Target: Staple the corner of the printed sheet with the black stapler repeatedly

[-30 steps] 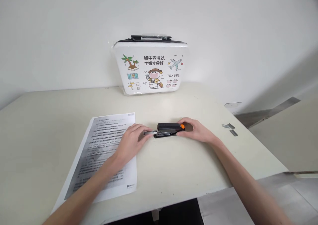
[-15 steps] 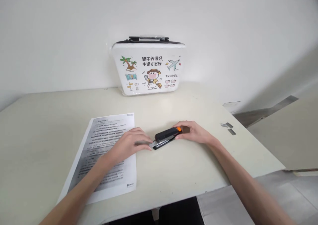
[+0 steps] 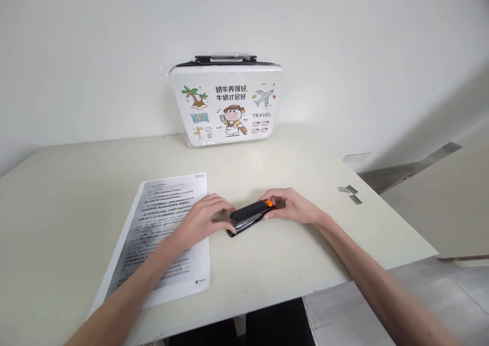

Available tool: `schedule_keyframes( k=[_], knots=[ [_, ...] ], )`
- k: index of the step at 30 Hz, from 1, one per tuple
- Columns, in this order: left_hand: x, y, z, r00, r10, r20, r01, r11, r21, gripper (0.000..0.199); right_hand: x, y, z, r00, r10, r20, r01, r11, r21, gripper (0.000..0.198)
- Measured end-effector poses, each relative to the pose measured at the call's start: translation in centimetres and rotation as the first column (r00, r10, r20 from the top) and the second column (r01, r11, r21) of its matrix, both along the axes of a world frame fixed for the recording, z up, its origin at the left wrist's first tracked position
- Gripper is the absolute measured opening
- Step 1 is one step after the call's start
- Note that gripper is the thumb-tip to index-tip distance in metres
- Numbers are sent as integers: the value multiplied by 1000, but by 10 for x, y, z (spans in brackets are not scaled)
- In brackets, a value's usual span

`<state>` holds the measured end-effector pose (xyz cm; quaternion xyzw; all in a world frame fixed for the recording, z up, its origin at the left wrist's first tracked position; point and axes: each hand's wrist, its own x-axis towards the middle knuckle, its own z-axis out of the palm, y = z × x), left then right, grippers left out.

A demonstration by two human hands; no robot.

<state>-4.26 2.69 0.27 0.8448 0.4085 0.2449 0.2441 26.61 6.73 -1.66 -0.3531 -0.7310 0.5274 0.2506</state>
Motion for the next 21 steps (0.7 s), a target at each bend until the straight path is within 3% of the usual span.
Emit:
schedule_keyframes(
  k=[5,10,14,18,21],
  knots=[
    [-3,-1,0,1000,-1,-20,1,1000,22,36,-1,0,3,1000,16,-11,-16,1000,-8,40],
    [-13,1,15,997,-20,-79,19,1000,-18,48,-1,0,4,1000,-11,27,10,1000,26,41],
    [-38,26,18,964,233,-131,-225,972,71,43,-1,3,-2,999,-43,10,43,998,54,44],
    [-72,64,2,823,521,-228,-437,836,333,36,-1,5,-6,991,-136,-5,135,986,102,45],
    [-88,81,-11,741,621,-255,-504,766,400,32,-1,5,-4,979,-202,28,196,970,145,42]
  ],
)
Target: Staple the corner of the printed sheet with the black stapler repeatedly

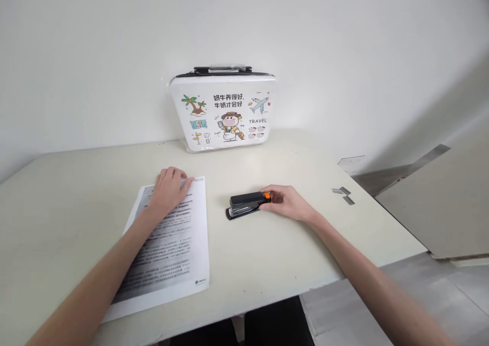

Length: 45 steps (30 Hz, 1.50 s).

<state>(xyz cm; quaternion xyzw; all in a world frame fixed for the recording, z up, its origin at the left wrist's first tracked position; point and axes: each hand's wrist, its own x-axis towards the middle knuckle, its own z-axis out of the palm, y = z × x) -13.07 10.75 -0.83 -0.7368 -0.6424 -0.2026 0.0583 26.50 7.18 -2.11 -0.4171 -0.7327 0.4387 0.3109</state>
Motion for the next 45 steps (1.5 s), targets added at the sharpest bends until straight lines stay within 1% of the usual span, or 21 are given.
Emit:
schedule_keyframes(
  k=[2,4,7,10,13,15,18,20,22,24,25,28,30,32,33,34,36,37,40,42,45],
  knots=[
    [-3,3,-5,1000,4,8,-4,1000,26,31,0,0,1,999,-29,14,29,1000,9,42],
    [1,1,-7,999,-17,52,15,999,39,30,0,1,2,999,-45,23,45,999,10,43],
    [15,-8,-7,983,-71,170,76,997,-26,31,1,1,1,998,-45,33,45,999,16,44],
    [35,-23,-7,951,-118,284,154,982,-108,34,1,1,0,999,-43,33,42,999,24,43],
    [55,-41,-8,928,-153,340,211,967,-142,35,0,-1,0,997,-60,40,59,998,27,43],
    [67,-52,-7,923,-152,353,217,964,-154,32,0,-2,0,997,-65,45,64,998,26,43],
    [79,-62,-5,925,-112,364,186,967,-175,27,0,-2,0,997,-59,46,58,998,18,44],
    [81,-66,-3,923,-94,374,170,970,-176,27,-1,-3,1,997,-61,52,60,998,19,44],
    [78,-68,1,918,-113,379,186,969,-161,28,0,-4,3,996,-57,71,55,998,27,43],
    [69,-72,7,908,-190,373,259,955,-146,30,1,-5,5,994,-45,104,41,998,40,44],
    [63,-74,9,900,-246,361,315,938,-146,31,2,-6,7,993,-44,113,39,998,48,46],
    [43,-84,15,856,-429,289,490,851,-190,35,1,-8,12,994,-71,78,66,995,71,49],
    [34,-93,15,828,-506,243,556,799,-230,40,-4,-9,18,987,-146,65,140,986,88,50],
    [32,-102,12,812,-547,203,584,771,-254,46,-14,-10,25,962,-250,112,234,962,138,52],
    [34,-106,10,807,-562,182,591,765,-257,49,-20,-10,29,946,-289,145,262,949,178,52],
    [36,-110,7,801,-577,159,598,760,-255,52,-27,-10,33,936,-303,178,262,939,222,52],
    [45,-115,2,791,-601,115,609,757,-238,55,-43,-10,40,932,-269,245,193,937,293,52],
    [49,-117,0,790,-605,100,610,759,-227,56,-51,-9,44,930,-234,282,144,941,307,53],
    [59,-124,-6,804,-590,74,592,782,-197,59,-72,-9,52,908,-153,391,45,961,273,58],
    [62,-129,-8,813,-578,67,579,794,-185,60,-83,-8,56,886,-128,445,26,973,228,61],
    [64,-135,-8,816,-573,74,576,798,-176,59,-96,-7,61,863,-112,493,27,984,176,66]
  ],
)
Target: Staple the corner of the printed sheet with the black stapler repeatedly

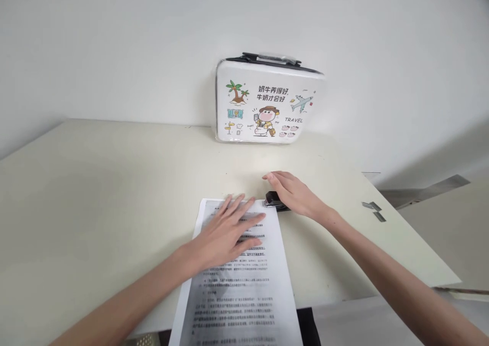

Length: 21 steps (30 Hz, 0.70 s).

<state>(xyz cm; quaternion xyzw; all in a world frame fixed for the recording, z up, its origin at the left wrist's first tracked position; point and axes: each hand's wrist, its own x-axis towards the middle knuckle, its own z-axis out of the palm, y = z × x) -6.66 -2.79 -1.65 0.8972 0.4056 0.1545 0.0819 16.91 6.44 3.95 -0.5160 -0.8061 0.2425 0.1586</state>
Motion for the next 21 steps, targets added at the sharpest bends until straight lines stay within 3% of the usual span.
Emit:
schedule_keyframes(
  k=[6,21],
  knots=[
    [5,-8,-2,999,22,39,-22,1000,-3,56,-11,-3,2,999,-40,32,43,993,-111,75],
    [12,-12,-9,997,65,44,-63,997,-42,57,-15,-6,-5,990,-104,95,115,986,-119,73]
  ],
)
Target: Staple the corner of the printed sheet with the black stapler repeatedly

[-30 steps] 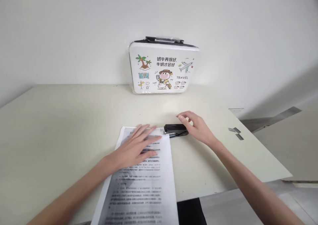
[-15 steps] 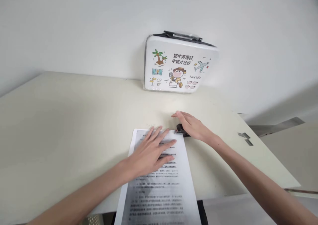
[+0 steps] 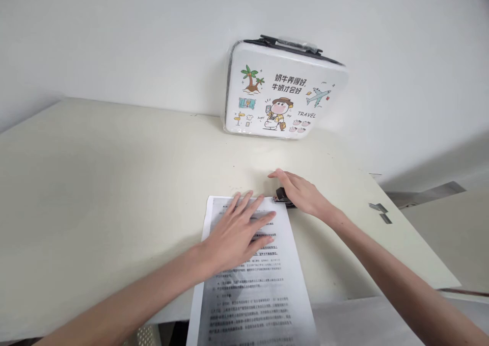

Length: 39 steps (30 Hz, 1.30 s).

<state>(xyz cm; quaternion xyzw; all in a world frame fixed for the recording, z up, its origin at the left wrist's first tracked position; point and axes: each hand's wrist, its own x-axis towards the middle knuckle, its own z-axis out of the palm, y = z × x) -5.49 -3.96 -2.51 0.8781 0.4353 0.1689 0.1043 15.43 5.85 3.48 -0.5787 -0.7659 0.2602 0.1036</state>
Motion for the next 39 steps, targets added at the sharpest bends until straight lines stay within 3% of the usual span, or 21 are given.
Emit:
schedule_keyframes(
  k=[27,39],
  knots=[
    [1,1,-2,1000,0,28,-1,1000,2,57,-8,0,-3,997,-18,76,15,999,42,68],
    [0,1,-4,999,3,49,-4,1000,22,55,-17,-4,-7,964,30,264,-83,978,191,60]
  ],
)
